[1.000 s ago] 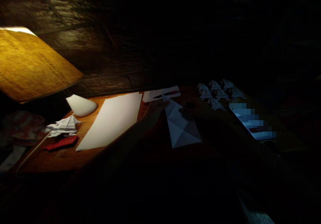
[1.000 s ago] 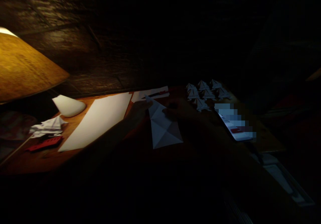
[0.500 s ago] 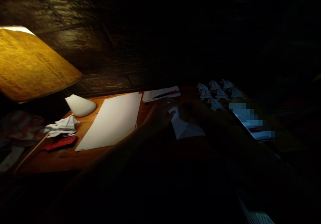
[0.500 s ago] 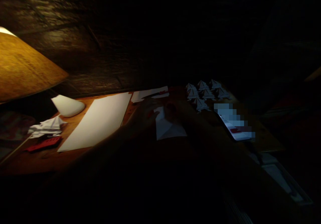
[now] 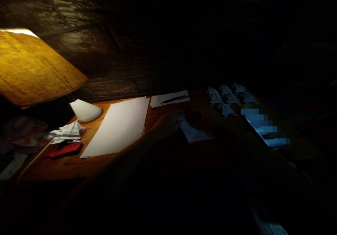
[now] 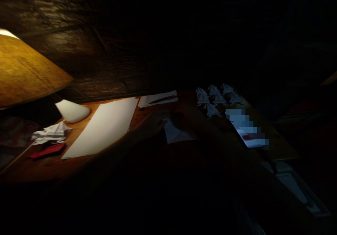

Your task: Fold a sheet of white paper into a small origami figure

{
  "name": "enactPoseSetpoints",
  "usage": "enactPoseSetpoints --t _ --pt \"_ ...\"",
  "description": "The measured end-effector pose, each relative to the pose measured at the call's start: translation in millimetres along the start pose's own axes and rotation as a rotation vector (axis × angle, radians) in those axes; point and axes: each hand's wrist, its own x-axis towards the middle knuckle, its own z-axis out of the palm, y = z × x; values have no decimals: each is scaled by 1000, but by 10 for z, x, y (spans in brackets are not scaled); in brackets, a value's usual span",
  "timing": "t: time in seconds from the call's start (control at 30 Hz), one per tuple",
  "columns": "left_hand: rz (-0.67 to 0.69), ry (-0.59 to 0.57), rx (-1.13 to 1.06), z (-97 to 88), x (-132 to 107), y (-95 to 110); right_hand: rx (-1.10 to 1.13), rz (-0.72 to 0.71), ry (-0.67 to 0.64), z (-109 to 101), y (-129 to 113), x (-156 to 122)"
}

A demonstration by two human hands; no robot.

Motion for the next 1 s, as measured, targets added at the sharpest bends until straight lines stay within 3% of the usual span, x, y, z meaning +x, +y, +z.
enactPoseSetpoints --t 0.33,0.63,1.0 --pt "46 -43 0 -22 -12 -41 -36 24 -49 -27 -43 8" --pt "-1 -97 232 -107 -12 51 -110 -8 -45 -16 -30 7" --pt "-45 -108 296 -118 -22 87 -159 98 -103 -161 -148 -28"
